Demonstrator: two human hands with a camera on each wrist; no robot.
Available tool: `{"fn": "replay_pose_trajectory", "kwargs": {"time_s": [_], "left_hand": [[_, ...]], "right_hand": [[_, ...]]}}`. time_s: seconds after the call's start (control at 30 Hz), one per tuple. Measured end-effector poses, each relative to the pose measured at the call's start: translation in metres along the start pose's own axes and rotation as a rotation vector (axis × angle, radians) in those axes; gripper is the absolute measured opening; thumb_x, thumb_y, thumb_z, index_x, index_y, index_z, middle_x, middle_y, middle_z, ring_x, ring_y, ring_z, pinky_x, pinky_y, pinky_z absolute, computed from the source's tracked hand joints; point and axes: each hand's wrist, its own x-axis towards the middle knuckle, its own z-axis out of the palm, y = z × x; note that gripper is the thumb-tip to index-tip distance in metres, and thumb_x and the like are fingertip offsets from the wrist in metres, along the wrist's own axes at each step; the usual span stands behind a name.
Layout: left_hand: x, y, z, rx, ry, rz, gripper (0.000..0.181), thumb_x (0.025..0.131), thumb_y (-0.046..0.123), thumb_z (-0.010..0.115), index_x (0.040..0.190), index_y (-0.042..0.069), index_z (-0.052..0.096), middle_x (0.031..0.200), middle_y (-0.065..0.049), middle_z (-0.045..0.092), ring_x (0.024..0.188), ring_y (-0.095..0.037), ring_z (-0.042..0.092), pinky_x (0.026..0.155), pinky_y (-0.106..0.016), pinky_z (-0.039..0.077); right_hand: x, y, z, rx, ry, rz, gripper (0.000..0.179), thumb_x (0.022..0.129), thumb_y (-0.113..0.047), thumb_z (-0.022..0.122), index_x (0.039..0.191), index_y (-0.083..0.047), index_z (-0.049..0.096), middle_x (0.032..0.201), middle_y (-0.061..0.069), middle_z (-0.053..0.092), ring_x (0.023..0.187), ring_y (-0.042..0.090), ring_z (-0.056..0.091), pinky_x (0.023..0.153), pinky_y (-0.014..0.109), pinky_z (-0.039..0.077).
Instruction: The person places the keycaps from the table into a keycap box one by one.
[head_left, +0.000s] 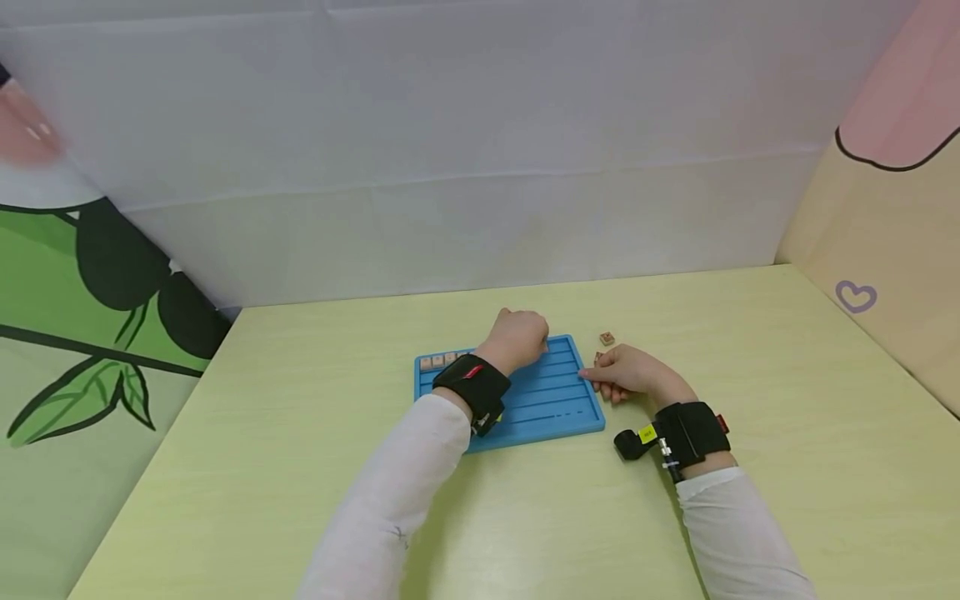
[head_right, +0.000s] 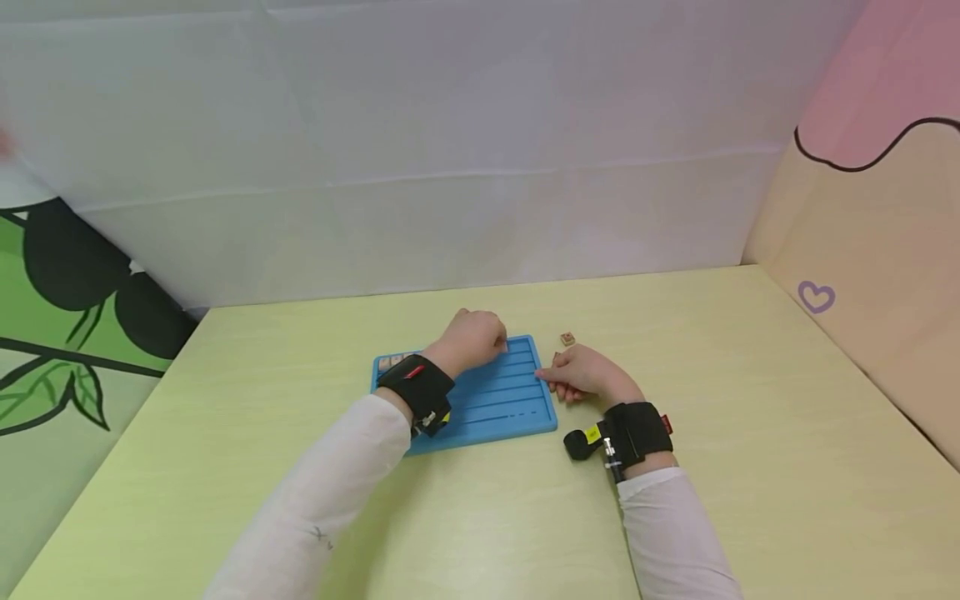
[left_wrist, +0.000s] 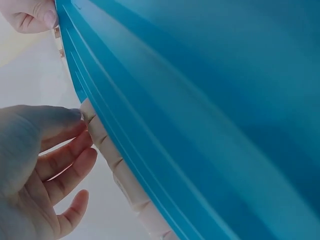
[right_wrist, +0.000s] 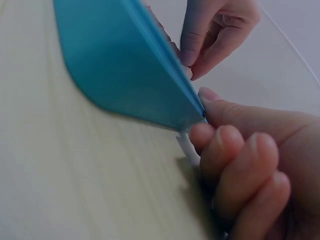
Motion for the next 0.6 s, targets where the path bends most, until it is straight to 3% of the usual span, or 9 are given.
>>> {"fn": "replay_pose_trajectory", "kwargs": {"time_s": [0.3, 0.6], "left_hand": [[-0.003, -0.012, -0.006, -0.116, -0.003, -0.036, 0.018, 0.095, 0.026, 0.058, 0.095, 0.012, 0.069, 0.089, -0.003, 0.067, 0.078, -0.019, 0.056, 0.09, -0.041, 0.041], [-0.008, -0.027, -0.009, -0.129, 0.005, -0.068, 0.023, 0.099, 0.014, 0.046, 0.097, 0.013, 0.069, 0.091, -0.003, 0.068, 0.085, -0.019, 0.06, 0.09, -0.042, 0.044]], "right_hand": [[0.0, 0.0, 0.0, -0.01, 0.005, 0.0, 0.038, 0.097, -0.026, 0.055, 0.064, -0.008, 0.057, 0.051, -0.005, 0.052, 0.043, 0.004, 0.045, 0.045, 0.018, 0.036], [0.0, 0.0, 0.0, -0.012, 0.001, -0.003, 0.038, 0.097, -0.027, 0.055, 0.064, -0.008, 0.057, 0.052, -0.005, 0.052, 0.043, 0.004, 0.044, 0.044, 0.018, 0.036]]}}
